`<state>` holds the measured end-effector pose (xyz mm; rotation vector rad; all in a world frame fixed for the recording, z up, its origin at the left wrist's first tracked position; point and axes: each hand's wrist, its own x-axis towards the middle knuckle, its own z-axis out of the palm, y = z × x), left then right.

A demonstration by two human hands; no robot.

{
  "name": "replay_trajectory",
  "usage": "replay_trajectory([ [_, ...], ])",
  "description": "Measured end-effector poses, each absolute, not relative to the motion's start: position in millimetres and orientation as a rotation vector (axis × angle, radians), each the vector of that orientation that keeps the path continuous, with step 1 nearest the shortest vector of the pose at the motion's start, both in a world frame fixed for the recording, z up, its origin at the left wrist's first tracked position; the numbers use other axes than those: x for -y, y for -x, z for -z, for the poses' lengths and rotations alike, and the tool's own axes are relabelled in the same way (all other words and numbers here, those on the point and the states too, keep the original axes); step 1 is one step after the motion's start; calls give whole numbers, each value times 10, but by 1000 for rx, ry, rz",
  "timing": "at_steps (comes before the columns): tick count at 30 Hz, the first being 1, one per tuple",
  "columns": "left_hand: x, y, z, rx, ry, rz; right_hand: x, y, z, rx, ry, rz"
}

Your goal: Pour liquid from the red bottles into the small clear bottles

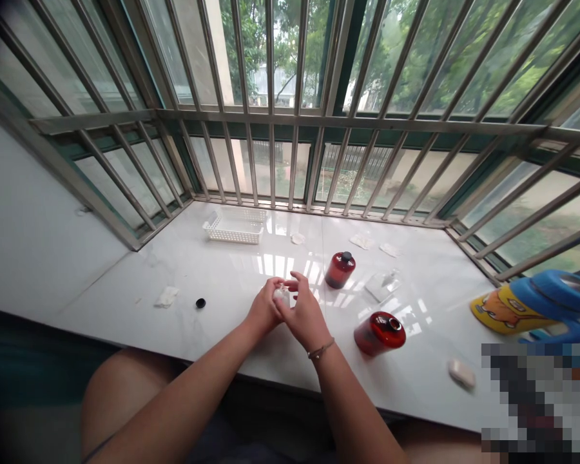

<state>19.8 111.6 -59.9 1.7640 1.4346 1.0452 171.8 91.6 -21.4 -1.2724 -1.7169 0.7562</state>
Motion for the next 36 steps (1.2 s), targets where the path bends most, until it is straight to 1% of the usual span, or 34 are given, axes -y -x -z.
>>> replay_trajectory([
  [3, -1108, -186, 599, -1418, -1770, -1060, -819, -1673, 329, 1633, 1291, -887],
  [9, -1114, -185, 613, -1413, -1710, -1052, -691, -1657, 424, 1430, 1344, -744],
  [14, -1112, -184, 602, -1416, -1700, -1031, -620, -1624, 447, 1527, 1244, -808],
  [21, -1107, -199, 566, -1434, -1677, -1054, -584, -1569, 490, 1407, 1284, -766],
  [25, -1097, -195, 552, -1402, -1652, -1058, -582, -1552, 501, 1449, 1230, -847],
  [30, -1079, -195, 577, -1396, -1635, -1094, -600, -1547, 503, 1391, 1282, -780],
  [36, -1090, -192, 622, -1356, -1605, -1120, -608, -1533, 544, 1445, 1255, -836],
])
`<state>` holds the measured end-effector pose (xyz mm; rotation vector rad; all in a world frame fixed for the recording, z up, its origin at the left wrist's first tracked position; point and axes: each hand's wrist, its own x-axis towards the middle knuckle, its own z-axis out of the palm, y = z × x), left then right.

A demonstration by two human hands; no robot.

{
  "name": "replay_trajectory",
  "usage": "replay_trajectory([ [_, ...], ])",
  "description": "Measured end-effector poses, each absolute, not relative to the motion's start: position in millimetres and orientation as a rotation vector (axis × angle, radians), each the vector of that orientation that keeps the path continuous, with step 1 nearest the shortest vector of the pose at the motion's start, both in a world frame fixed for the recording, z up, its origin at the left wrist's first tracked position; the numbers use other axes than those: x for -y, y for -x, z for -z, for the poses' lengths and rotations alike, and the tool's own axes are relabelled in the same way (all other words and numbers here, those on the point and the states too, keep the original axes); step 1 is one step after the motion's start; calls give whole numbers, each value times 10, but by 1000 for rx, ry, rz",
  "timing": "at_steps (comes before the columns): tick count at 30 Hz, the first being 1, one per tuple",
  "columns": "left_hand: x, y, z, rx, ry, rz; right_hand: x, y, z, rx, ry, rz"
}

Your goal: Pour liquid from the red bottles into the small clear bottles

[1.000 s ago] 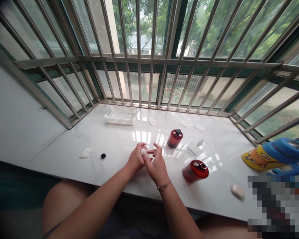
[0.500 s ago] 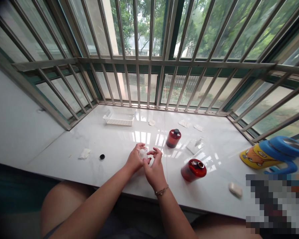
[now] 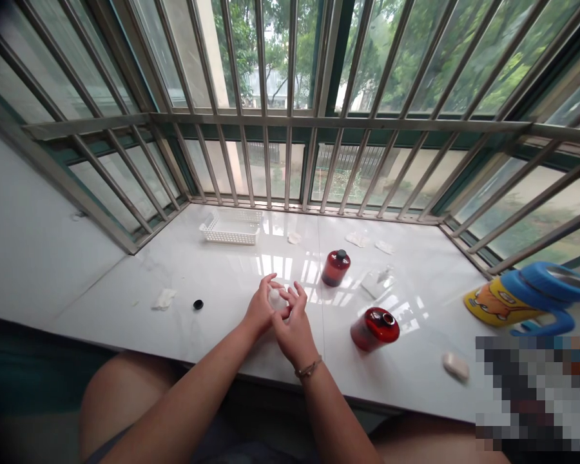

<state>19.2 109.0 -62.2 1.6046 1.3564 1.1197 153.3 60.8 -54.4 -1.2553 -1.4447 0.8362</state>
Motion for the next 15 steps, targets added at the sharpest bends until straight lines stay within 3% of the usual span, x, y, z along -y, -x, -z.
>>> replay_trajectory([
  [15, -1098, -179, 663, -1364, -1595, -1111, -580, -1492, 582, 1373, 1277, -782],
])
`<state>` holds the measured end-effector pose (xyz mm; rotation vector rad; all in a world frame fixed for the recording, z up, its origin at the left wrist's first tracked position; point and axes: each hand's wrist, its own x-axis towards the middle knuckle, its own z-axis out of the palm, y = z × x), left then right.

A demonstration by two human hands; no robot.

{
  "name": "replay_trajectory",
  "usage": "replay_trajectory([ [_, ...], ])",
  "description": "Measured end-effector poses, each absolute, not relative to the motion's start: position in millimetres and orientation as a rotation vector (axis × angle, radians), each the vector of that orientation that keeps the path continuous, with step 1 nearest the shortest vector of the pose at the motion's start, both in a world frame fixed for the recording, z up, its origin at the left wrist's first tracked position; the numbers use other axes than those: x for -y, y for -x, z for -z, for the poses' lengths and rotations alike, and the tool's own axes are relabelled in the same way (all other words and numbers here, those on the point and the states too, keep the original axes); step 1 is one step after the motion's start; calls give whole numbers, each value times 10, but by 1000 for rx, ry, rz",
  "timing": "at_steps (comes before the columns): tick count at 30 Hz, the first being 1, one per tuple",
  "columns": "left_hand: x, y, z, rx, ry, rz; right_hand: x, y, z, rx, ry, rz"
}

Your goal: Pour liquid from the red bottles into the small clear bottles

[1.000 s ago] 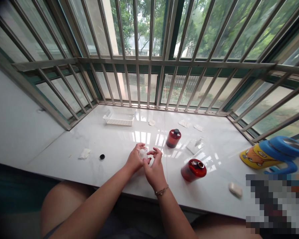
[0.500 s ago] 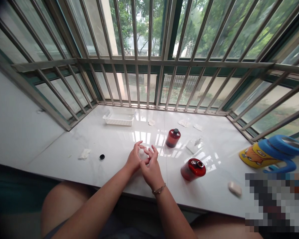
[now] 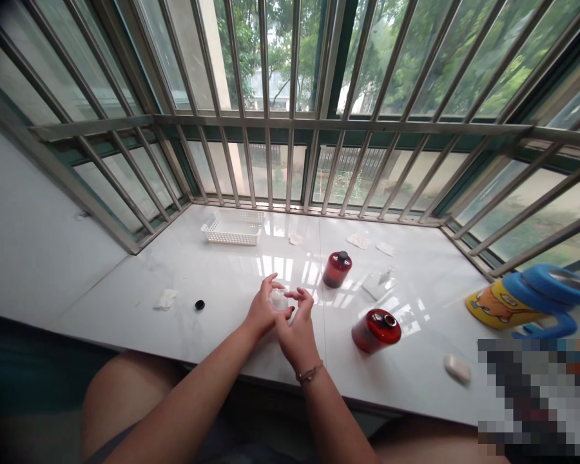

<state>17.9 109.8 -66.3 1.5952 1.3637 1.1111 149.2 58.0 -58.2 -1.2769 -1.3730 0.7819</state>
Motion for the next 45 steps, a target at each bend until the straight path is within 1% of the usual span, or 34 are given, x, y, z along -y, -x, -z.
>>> replay_trajectory([
  [4, -1109, -178, 680, -1345, -1596, -1121, -564, -1473, 553, 1401, 1284, -841],
  [16, -1099, -176, 671, -1355, -1627, -1128, -615, -1501, 523, 1388, 1313, -760],
  [21, -1106, -180, 692, -1311, -1603, -1158, -749, -1492, 397, 1575, 1311, -771],
  [26, -1102, -190, 709, -1366, -1619, -1150, -902, -1513, 331, 1640, 1385, -671],
  [31, -1117, -188, 735, -1379, -1643, -1137, -924, -1502, 394, 1642, 1414, -591],
  [36, -1081, -157, 665, -1382, -1664, -1092, -867, -1469, 438, 1642, 1391, -543],
  [40, -890, 11, 625, -1399, -1792, -1011, -751, -1513, 432, 1650, 1312, -522],
  [45, -677, 527, 614, -1645, -1899, -943, -564, -1624, 478, 1613, 1246, -501],
])
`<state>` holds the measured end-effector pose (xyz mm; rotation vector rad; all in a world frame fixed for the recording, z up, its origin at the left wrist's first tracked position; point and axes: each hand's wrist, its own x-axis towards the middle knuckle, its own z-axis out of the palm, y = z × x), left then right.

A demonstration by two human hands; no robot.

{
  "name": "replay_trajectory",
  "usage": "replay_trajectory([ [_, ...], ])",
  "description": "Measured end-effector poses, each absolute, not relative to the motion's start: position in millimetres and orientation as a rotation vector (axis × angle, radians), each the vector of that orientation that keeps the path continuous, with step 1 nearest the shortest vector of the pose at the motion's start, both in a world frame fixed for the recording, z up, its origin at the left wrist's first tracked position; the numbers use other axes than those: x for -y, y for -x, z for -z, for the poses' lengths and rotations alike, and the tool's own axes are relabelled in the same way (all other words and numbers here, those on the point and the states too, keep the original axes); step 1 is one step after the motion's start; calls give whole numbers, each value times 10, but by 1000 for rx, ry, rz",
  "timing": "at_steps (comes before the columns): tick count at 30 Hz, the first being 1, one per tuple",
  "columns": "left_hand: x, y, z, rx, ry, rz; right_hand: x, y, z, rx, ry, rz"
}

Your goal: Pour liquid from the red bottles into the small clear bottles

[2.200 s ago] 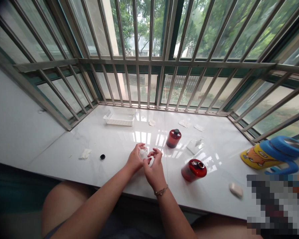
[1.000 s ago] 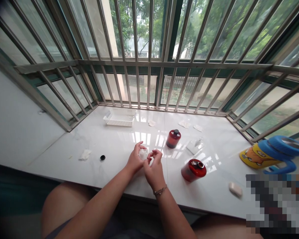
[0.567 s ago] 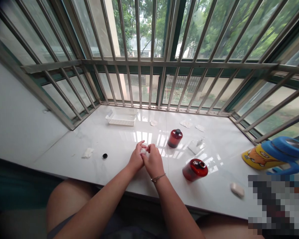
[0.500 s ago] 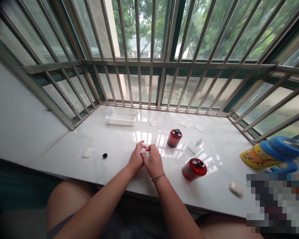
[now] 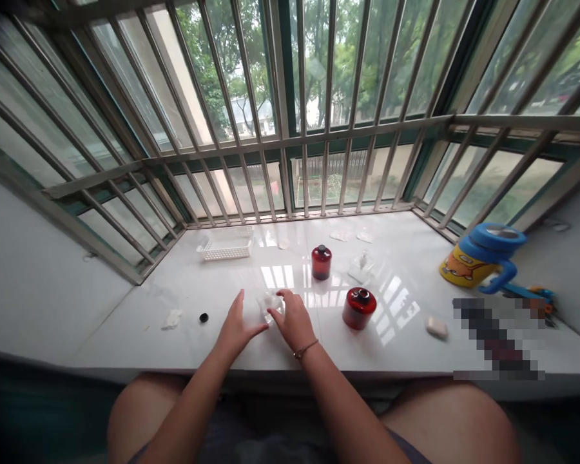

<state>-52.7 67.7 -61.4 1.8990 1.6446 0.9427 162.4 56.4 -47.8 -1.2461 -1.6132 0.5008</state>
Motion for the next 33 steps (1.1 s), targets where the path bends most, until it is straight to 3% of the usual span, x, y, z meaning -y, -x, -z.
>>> replay_trajectory([
  [4, -667, 1079, 509, -1931, -2090, -952, -410, -1671, 454, 1560, 1240, -497],
  [8, -702, 1568, 410, -2303, -1946, -730, -259, -1706, 307, 1583, 1205, -548],
  [15, -691, 1602, 380, -2236, -1756, -716, -77, -1738, 87, 1661, 1124, -599],
  [17, -604, 1312, 316, -2109, -1621, -822, -35, -1738, 37, 1694, 1089, -580],
  [20, -372, 682, 123, -1492, -1177, -1087, 37, -1764, -53, 1752, 1024, -518],
  [24, -84, -107, -142, -925, -839, -972, 170, -1898, -179, 1774, 982, -429],
  [33, -1, -862, -11, -630, -792, -770, 398, -2674, -257, 1781, 1225, -212],
])
